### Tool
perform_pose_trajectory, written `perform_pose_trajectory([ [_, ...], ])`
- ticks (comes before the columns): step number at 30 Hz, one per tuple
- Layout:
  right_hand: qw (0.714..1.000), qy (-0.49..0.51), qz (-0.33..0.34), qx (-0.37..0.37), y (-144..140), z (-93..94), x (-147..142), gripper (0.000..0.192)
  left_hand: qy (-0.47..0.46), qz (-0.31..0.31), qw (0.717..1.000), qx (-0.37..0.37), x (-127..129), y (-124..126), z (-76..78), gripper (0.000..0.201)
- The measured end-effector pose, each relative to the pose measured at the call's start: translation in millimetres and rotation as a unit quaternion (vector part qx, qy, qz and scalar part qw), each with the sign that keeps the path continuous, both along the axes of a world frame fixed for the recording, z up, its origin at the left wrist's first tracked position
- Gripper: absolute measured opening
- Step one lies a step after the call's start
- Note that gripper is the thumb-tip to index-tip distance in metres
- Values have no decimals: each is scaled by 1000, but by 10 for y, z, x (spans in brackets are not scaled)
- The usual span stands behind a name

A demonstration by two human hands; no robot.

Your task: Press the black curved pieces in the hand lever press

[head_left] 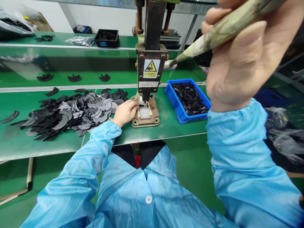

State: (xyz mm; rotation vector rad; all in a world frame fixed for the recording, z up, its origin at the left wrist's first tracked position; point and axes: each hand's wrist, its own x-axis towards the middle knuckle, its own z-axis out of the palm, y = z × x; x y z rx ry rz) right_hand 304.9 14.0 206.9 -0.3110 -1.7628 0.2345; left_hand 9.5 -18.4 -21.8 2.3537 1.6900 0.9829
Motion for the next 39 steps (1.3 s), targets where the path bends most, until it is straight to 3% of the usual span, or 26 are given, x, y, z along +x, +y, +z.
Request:
perform_pose_trajectory([
  [4,992,84,85,41,-103,53,-203,25,70,-11,997,-22,52,21,65,32],
  [8,993,106,44,19,-328,-148,-260,16,120,-29,991,-40,104,2,138,35],
  [15,1000,17,8,3,-617,-728,-69,34,147,-24,988,-49,147,12,147,38],
  [20,998,32,-45,29,-647,-1205,-83,35,106,-15,993,-52,166,-75,135,37],
  [26,992,96,-71,51,-582,-1373,-155,39,31,-24,999,-11,112,-564,75,31],
  [29,987,126,-75,62,-520,-1379,-179,47,35,-4,999,-14,-35,-963,-10,25],
  [33,984,146,-84,57,-479,-1397,-208,58,56,103,993,-11,-445,-1412,-117,23],
  [36,982,151,-93,59,-479,-1404,-223,59,81,188,979,-14,-818,-1523,-120,27],
  [39,983,152,-90,56,-489,-1398,-227,60,135,227,963,-45,-1088,-1430,-55,39],
])
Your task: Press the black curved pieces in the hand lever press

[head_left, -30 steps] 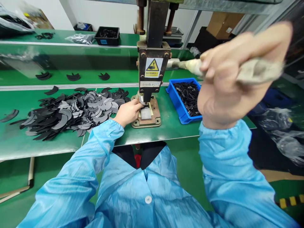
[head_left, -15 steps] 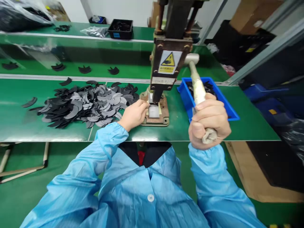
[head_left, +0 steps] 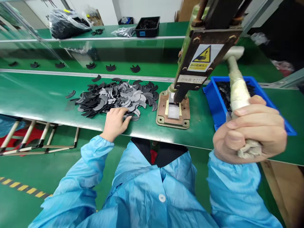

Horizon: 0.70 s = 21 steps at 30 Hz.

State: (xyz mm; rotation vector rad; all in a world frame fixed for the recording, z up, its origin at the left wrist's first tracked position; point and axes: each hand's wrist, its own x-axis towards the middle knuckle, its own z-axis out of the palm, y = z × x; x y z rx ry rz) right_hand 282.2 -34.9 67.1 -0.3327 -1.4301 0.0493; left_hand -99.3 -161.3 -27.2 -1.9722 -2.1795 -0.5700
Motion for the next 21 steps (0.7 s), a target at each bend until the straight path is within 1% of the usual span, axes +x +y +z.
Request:
perform_pose_trajectory([
  [3,1000,-17,0,-5,-22,11,12,59,42,0,997,-60,-118,193,83,48],
  [5,1000,-26,-1,-5,-38,16,21,56,63,-6,994,-88,-143,324,124,48],
  [8,999,-32,4,-4,-52,17,26,52,82,-23,991,-108,-165,478,152,45],
  [11,1000,-23,6,-5,-48,11,21,52,93,-48,987,-118,-203,573,154,42],
  [16,1000,-5,1,-10,-35,-7,19,54,97,-85,984,-126,-270,652,164,42],
  [21,1000,-1,0,-17,-48,-13,23,53,88,-85,988,-96,-295,723,202,43],
])
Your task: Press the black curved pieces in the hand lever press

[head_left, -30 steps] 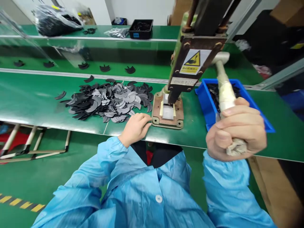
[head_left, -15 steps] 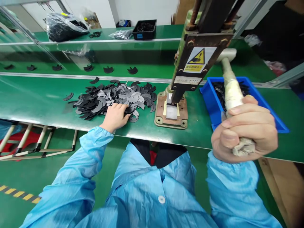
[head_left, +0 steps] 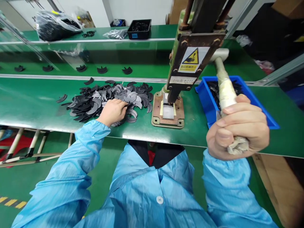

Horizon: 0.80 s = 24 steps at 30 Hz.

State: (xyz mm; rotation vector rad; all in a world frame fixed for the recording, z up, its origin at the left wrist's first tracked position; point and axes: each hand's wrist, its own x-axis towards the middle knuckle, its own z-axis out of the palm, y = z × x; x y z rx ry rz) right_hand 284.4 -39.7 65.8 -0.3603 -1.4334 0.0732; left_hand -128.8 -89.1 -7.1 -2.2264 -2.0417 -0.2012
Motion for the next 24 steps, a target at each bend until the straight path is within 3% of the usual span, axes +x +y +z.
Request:
perform_pose_trajectory([
  [5,1000,-1,2,5,-8,5,-10,53,-6,23,999,35,-21,60,34,44],
  [9,1000,-11,6,6,-7,3,-11,51,-70,23,994,80,20,51,34,39],
  [15,1000,-12,10,14,-10,10,-10,50,-155,-43,983,90,212,-38,-5,29],
  [21,1000,0,9,22,13,-12,-39,54,-195,-8,956,220,380,-133,6,23],
  [24,1000,0,15,25,12,-18,-31,53,-268,-26,934,234,481,-199,-4,24],
])
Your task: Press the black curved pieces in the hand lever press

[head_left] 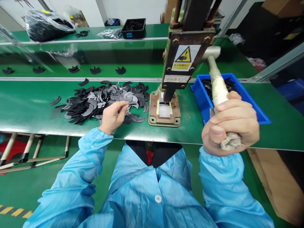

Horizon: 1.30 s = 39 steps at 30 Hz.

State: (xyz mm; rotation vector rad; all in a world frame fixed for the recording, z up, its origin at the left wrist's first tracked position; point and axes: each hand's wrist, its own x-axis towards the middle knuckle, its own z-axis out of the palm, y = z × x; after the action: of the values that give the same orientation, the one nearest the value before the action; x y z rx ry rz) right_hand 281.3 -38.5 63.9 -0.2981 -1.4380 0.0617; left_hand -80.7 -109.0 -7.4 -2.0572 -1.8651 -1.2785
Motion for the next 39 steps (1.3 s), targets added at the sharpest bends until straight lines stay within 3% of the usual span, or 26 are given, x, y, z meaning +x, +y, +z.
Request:
perform_pose_trajectory([
  [4,999,-33,3,-9,-41,15,43,46,-74,-74,993,-54,192,-46,-34,24],
  [8,998,-56,12,-15,-83,32,68,39,-193,-111,967,-125,460,75,-62,23],
  [15,998,-53,14,-14,-96,38,53,35,-426,-132,865,-230,861,628,1,45],
  [23,998,-53,21,-16,-95,29,60,34,-449,-133,802,-370,1030,1106,107,33],
  [27,998,-51,14,-16,-87,19,63,33,-434,-136,800,-393,1085,1190,130,34],
  [39,999,-40,20,-9,-85,15,30,37,-351,-67,786,-504,1227,1303,360,28],
])
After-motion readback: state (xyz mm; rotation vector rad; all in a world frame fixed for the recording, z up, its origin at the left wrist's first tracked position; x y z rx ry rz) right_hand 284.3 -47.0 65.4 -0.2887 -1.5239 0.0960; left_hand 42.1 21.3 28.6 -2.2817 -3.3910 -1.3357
